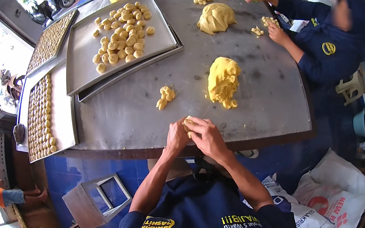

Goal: The person shapes pastries by separating portions of dough and filling, wrapping the dough around the filling by hand, and rolling them into balls on the table.

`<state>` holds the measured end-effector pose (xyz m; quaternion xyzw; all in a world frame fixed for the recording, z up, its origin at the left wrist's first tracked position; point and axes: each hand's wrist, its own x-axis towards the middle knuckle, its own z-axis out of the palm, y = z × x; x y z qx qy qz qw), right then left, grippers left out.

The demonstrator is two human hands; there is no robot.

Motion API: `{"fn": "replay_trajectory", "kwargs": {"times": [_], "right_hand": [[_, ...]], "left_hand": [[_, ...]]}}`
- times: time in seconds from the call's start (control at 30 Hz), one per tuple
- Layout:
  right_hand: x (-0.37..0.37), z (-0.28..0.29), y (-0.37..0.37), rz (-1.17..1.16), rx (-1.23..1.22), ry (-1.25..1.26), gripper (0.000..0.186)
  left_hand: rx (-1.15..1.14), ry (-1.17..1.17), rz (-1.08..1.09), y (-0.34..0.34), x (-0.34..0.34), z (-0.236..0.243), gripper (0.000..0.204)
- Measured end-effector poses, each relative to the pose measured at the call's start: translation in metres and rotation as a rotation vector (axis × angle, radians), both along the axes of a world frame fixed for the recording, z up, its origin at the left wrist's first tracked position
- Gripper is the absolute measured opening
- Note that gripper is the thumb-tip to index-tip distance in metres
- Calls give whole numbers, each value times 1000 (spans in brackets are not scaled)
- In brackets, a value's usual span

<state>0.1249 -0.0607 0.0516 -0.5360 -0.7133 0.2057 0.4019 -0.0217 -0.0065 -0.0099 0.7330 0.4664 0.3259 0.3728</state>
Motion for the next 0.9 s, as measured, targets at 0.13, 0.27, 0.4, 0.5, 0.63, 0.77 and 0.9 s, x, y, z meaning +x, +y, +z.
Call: {"fn": "replay_trajectory", "kwargs": {"times": [0.13, 0.27, 0.4, 0.5, 0.63, 0.77, 0.9], "right_hand": [[4, -7, -2, -120, -271, 118, 29], [-13, -7, -3, -133, 77, -210, 30], [-4, 7, 13, -96, -283, 118, 44], [15, -8, 31, -118, -364, 103, 55], [12, -9, 25, -101, -180, -39, 48], [56, -12, 25, -417, -25, -30, 31], [118, -36, 26, -600, -79, -75, 19]], "left_hand": [[-100, 116, 79, -7, 11, -1, 28], [-95, -82, 63, -9, 12, 7, 29], [-6, -149, 1, -4, -2, -5, 24], [55, -119, -62, -6, 7, 7, 27], [-19, -145, -42, -9, 7, 9, 31], [-91, -83, 145, -8, 12, 16, 34], [-99, -292, 151, -8, 17, 17, 35]]}}
